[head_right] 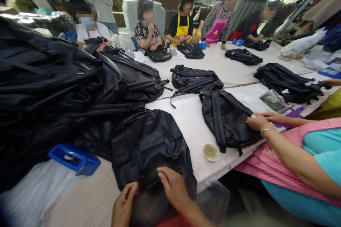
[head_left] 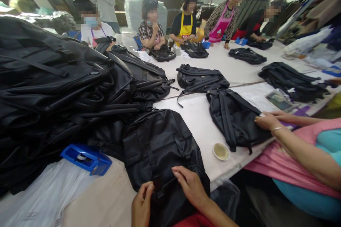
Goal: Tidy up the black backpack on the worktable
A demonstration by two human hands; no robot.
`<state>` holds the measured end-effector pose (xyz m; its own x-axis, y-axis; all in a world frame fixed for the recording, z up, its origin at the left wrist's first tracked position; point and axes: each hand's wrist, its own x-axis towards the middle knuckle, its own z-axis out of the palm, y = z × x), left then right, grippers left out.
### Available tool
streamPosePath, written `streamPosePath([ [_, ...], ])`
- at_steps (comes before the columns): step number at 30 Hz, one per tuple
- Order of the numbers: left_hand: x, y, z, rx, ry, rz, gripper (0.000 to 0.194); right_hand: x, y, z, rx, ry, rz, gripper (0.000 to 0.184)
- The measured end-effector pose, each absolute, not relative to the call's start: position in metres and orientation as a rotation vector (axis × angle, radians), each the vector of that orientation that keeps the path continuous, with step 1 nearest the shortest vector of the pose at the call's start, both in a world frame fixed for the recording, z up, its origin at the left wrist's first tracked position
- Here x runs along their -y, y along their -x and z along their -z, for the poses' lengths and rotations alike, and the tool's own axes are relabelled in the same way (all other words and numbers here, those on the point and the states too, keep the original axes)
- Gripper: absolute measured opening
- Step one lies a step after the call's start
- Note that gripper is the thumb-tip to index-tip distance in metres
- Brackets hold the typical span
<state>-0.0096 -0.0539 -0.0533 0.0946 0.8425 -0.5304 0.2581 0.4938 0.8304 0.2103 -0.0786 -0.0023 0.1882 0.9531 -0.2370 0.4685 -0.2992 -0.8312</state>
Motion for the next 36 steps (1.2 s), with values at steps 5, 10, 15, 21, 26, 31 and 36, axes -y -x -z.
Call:
streamPosePath([
  [5, 0.056, 0.046, 0.073, -1.737, -0.984, -0.680, 0.071, 0.114, -0.287, 0.019, 1.187, 2.243, -0.590, 0.037],
  [10, 0.050, 0.026, 0.059, -1.541, -1.482, -0.683, 0.041, 0.102, -0.277, 0.031, 1.273, 2.312, -0.679, 0.045],
  [15, 0.015, -0.033, 0.027, -1.208, -1.797, -0.649, 0.029, 0.062, -0.244, 0.030, 1.458, 2.599, -0.520, 0.050],
  [21, -0.033, -0.103, 0.036, -0.825, -2.082, -0.395, 0.056, 0.061, -0.250, 0.035, 1.383, 2.522, -0.481, 0.031],
  [26, -0.054, -0.138, 0.068, -0.574, -2.236, -0.126, 0.059, 0.070, -0.247, 0.036, 1.323, 2.465, -0.455, 0.028],
  [31, -0.061, -0.150, 0.085, -0.600, -2.217, -0.130, 0.052, 0.080, -0.247, 0.027, 1.275, 2.443, -0.440, 0.023],
  [36, -0.064, -0.152, 0.084, -0.614, -2.186, -0.115, 0.051, 0.089, -0.251, 0.025, 1.293, 2.430, -0.500, 0.022],
])
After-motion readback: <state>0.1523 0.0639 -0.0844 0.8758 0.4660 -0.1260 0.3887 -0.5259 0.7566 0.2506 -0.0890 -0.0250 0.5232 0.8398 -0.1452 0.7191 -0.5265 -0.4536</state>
